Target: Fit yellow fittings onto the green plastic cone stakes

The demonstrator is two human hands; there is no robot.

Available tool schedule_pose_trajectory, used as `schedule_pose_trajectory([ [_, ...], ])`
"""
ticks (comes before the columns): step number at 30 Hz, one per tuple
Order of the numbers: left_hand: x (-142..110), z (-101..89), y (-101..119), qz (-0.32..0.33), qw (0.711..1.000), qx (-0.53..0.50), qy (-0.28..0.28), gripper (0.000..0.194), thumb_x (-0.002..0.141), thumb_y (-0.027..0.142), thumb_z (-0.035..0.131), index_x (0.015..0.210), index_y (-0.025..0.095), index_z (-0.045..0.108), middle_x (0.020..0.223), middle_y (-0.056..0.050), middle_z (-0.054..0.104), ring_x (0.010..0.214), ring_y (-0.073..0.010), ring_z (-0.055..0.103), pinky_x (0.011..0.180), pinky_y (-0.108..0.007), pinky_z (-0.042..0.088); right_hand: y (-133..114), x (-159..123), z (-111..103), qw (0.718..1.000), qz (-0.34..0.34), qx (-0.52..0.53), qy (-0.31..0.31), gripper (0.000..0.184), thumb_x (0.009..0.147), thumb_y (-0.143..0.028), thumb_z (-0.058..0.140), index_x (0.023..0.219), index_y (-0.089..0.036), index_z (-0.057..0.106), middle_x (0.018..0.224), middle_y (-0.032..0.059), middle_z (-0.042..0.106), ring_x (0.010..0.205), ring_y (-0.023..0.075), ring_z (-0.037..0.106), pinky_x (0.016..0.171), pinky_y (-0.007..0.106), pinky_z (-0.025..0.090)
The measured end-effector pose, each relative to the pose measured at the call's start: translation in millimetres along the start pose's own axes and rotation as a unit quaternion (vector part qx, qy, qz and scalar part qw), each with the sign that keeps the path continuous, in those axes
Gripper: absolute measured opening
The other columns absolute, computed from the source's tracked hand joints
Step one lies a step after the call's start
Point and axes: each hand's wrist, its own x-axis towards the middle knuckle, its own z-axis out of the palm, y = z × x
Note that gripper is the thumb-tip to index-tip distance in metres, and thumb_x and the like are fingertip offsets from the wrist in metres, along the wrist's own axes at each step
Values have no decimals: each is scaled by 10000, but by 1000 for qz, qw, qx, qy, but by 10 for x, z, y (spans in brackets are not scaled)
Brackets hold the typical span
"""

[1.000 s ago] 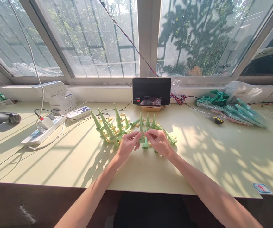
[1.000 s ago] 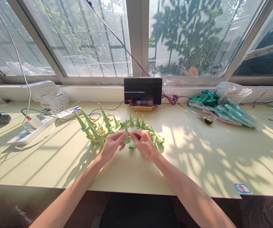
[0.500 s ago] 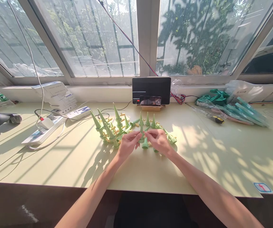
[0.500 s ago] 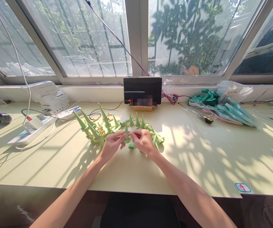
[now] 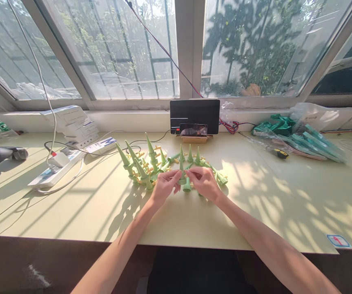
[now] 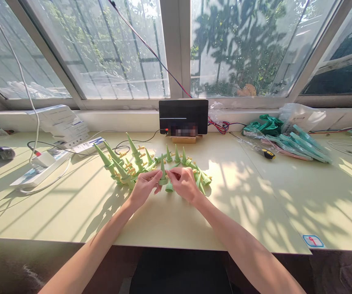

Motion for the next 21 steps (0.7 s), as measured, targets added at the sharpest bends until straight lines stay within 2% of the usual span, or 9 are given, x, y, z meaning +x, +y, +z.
schedule_pose_trajectory([
  [4,2,-8,-35,-10,1000,-11,-13,343,906,449,611,792,154,743,651,-7,550,437,-62,455,451,-233,353,17,-2,15,1000,2,27,5,394,938,-338,508,573,-188,511,532,-22,441,494,98,352,484,250,313],
  [9,8,17,-19,-24,999,-43,-17,336,906,453,610,859,149,746,717,-25,564,470,-66,452,445,-232,365,9,-9,25,999,5,32,-1,346,945,-344,496,651,-185,582,559,-17,490,503,102,394,500,245,336],
  [16,8,40,17,-45,994,-94,-31,371,908,463,601,780,127,691,720,-28,567,493,-78,484,473,-245,396,34,-24,63,1000,-19,17,-2,203,896,-363,571,819,-181,620,614,-28,526,545,103,439,536,232,392],
  [21,1,34,11,-52,993,-96,-47,382,918,469,583,778,126,674,768,-46,603,521,-88,510,494,-256,417,70,-26,78,999,-37,-4,-8,189,911,-351,552,833,-189,610,655,-15,545,573,110,458,566,238,415],
])
